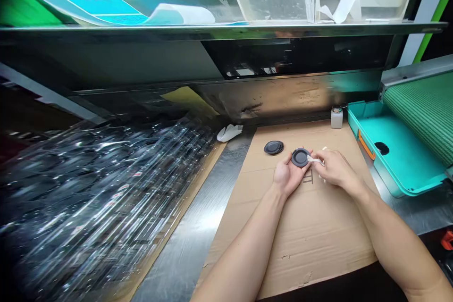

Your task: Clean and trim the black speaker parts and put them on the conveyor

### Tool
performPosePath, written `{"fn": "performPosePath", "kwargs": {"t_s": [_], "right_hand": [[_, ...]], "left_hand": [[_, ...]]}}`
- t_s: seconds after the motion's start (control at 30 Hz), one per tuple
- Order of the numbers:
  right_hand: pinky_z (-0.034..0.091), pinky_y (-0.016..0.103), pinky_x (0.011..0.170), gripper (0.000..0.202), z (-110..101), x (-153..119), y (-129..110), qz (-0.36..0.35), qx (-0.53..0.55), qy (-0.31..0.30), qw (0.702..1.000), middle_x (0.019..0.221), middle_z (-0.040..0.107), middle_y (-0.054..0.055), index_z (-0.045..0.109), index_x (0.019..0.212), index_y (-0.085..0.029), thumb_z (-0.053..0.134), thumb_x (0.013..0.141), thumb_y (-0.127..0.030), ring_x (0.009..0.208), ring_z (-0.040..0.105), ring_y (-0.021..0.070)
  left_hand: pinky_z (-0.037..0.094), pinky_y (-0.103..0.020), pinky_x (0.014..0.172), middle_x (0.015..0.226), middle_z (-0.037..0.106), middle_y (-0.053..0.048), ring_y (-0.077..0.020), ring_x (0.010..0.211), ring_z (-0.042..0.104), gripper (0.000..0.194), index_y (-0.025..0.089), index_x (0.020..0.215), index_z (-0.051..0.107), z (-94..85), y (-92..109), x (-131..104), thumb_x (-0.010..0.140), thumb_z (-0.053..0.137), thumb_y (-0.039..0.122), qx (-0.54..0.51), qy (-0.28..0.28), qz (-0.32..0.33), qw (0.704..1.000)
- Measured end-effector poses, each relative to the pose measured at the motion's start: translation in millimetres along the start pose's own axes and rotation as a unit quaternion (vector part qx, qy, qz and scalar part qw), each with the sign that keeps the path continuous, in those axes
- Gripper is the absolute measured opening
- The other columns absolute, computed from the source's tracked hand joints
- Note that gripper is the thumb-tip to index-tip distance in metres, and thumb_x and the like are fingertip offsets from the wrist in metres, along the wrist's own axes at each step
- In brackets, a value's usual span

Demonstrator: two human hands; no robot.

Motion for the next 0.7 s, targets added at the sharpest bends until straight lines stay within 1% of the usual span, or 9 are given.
{"fn": "performPosePath", "kwargs": {"t_s": [0.03,0.1,0.2,0.3,0.4,0.5,0.57,0.6,0.7], "right_hand": [[0.038,0.024,0.070,0.021,1.5,2.4,0.4,0.006,-0.005,0.047,0.999,0.090,0.068,0.002,0.069,0.098,-0.021,0.050,0.095,-0.029,0.078,0.059,0.0136],[0.039,0.024,0.074,0.022,9.5,5.7,1.7,0.036,-0.035,0.088,0.995,0.098,0.068,0.003,0.070,0.104,-0.023,0.050,0.096,-0.030,0.085,0.060,0.0153],[0.039,0.026,0.073,0.024,23.6,8.5,2.1,0.087,-0.096,0.098,0.987,0.099,0.067,0.005,0.072,0.100,-0.024,0.050,0.097,-0.032,0.087,0.060,0.0171],[0.040,0.026,0.075,0.029,30.7,11.8,-3.0,0.066,-0.100,0.113,0.986,0.097,0.066,0.006,0.072,0.097,-0.023,0.045,0.101,-0.034,0.088,0.059,0.0172],[0.040,0.024,0.079,0.028,31.2,14.7,-9.4,-0.012,-0.065,0.090,0.994,0.098,0.066,0.005,0.072,0.098,-0.021,0.046,0.102,-0.030,0.091,0.059,0.0157],[0.039,0.024,0.075,0.022,28.4,13.7,-8.9,-0.051,-0.063,0.010,0.997,0.095,0.067,0.003,0.073,0.090,-0.022,0.052,0.098,-0.025,0.087,0.060,0.0147],[0.037,0.025,0.070,0.021,24.7,12.1,-3.7,-0.022,-0.094,-0.022,0.995,0.091,0.067,0.002,0.072,0.085,-0.022,0.055,0.096,-0.025,0.081,0.059,0.0148],[0.037,0.026,0.068,0.022,22.0,11.5,-0.7,0.005,-0.114,-0.016,0.993,0.091,0.067,0.003,0.072,0.085,-0.021,0.054,0.096,-0.026,0.080,0.059,0.0152],[0.038,0.027,0.070,0.030,14.7,11.0,2.4,0.063,-0.153,0.056,0.985,0.098,0.067,0.006,0.072,0.094,-0.021,0.044,0.102,-0.031,0.086,0.060,0.0172]], "left_hand": [[0.058,-0.038,0.091,0.107,0.073,-0.015,-0.0242,0.106,0.070,0.035,0.013,0.102,0.067,1.5,-4.4,-0.6,0.102,0.037,0.031,0.003,-0.002,0.000,1.000],[0.056,-0.039,0.095,0.106,0.073,-0.013,-0.0221,0.103,0.069,0.034,0.013,0.103,0.069,4.4,-14.4,-2.2,0.102,0.039,0.029,0.010,-0.004,-0.001,1.000],[0.053,-0.038,0.100,0.109,0.072,-0.012,-0.0213,0.106,0.068,0.032,0.014,0.108,0.070,7.4,-27.6,-3.7,0.101,0.042,0.030,0.033,-0.012,0.006,0.999],[0.050,-0.035,0.104,0.113,0.072,-0.011,-0.0211,0.114,0.065,0.032,0.014,0.108,0.070,8.4,-32.2,-4.3,0.102,0.043,0.029,0.045,-0.009,0.034,0.998],[0.049,-0.031,0.105,0.111,0.072,-0.011,-0.0193,0.113,0.066,0.034,0.013,0.103,0.070,7.9,-28.8,-5.6,0.103,0.039,0.027,0.044,0.006,0.051,0.998],[0.050,-0.033,0.103,0.107,0.073,-0.012,-0.0194,0.109,0.067,0.036,0.011,0.103,0.070,6.7,-25.2,-7.5,0.104,0.038,0.028,0.055,0.016,0.034,0.998],[0.052,-0.036,0.102,0.106,0.073,-0.013,-0.0204,0.108,0.068,0.035,0.011,0.104,0.069,6.2,-25.4,-8.1,0.104,0.039,0.029,0.067,0.013,0.027,0.997],[0.052,-0.038,0.102,0.107,0.073,-0.013,-0.0206,0.108,0.068,0.034,0.011,0.104,0.069,6.1,-26.1,-8.0,0.104,0.040,0.029,0.071,0.009,0.028,0.997],[0.054,-0.039,0.099,0.105,0.073,-0.011,-0.0197,0.104,0.068,0.027,0.013,0.101,0.068,4.9,-29.8,-6.1,0.102,0.045,0.027,0.075,0.003,0.040,0.996]]}}
Point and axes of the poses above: each hand's wrist, its own x-axis towards the middle knuckle, its own z-axis out of the palm, y = z × x, the point moved 4 cm from there along x, towards the middle knuckle
